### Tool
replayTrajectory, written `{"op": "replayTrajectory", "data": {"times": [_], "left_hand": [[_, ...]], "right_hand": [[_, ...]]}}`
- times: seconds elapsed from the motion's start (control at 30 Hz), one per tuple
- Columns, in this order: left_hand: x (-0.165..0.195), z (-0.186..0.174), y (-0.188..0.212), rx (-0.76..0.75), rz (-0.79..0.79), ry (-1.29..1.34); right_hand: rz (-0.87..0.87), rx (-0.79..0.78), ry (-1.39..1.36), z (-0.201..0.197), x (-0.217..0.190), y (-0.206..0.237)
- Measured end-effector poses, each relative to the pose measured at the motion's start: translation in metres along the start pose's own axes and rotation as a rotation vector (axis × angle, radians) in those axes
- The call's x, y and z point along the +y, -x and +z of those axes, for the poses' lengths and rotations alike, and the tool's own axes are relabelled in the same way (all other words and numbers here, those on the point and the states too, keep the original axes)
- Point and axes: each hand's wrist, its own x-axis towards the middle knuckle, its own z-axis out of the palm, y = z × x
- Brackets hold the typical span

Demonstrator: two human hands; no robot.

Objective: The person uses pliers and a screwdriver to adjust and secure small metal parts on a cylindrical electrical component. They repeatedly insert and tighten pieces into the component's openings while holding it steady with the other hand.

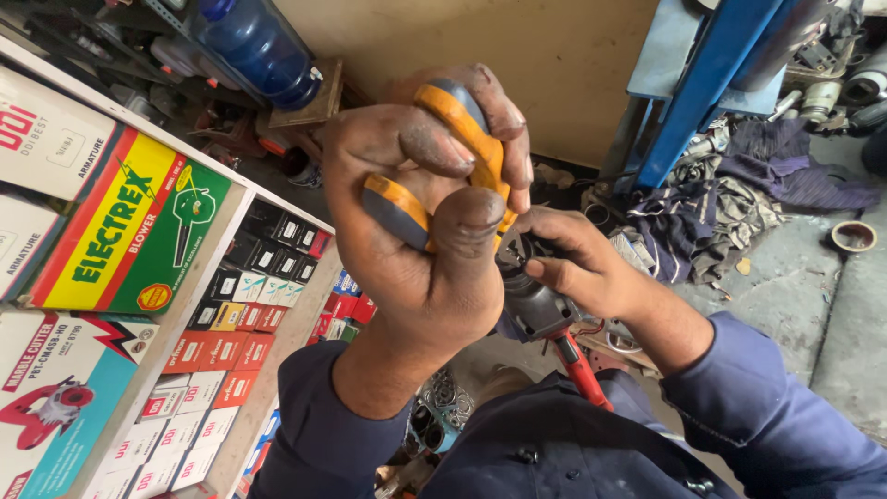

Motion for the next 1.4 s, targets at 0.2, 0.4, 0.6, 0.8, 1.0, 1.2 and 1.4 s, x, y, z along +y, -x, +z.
{"op": "replayTrajectory", "data": {"times": [0.2, 0.4, 0.6, 0.8, 1.0, 1.2, 1.4], "left_hand": [[0.015, -0.001, 0.000, -0.016, -0.031, -0.038], [0.038, 0.006, 0.007, 0.119, -0.024, -0.024], [0.053, -0.013, 0.007, -0.071, -0.107, -0.481], [0.027, -0.050, -0.002, -0.529, -0.439, -0.875], [0.012, -0.068, -0.004, -0.696, -0.323, -0.900], [0.002, -0.066, -0.002, -0.686, -0.315, -0.873], [0.040, -0.060, -0.017, -0.405, -0.522, -0.579]], "right_hand": [[0.073, 0.017, -0.157, 0.005, -0.012, -0.006], [0.070, -0.012, -0.213, 0.005, -0.027, -0.014], [0.121, -0.027, -0.206, 0.006, -0.037, -0.010], [0.124, 0.048, -0.483, 0.017, -0.034, -0.010], [0.094, 0.078, -0.434, 0.017, -0.029, -0.009], [0.139, 0.098, -0.352, 0.019, -0.029, -0.003], [0.157, 0.134, -0.472, 0.024, -0.029, -0.002]]}}
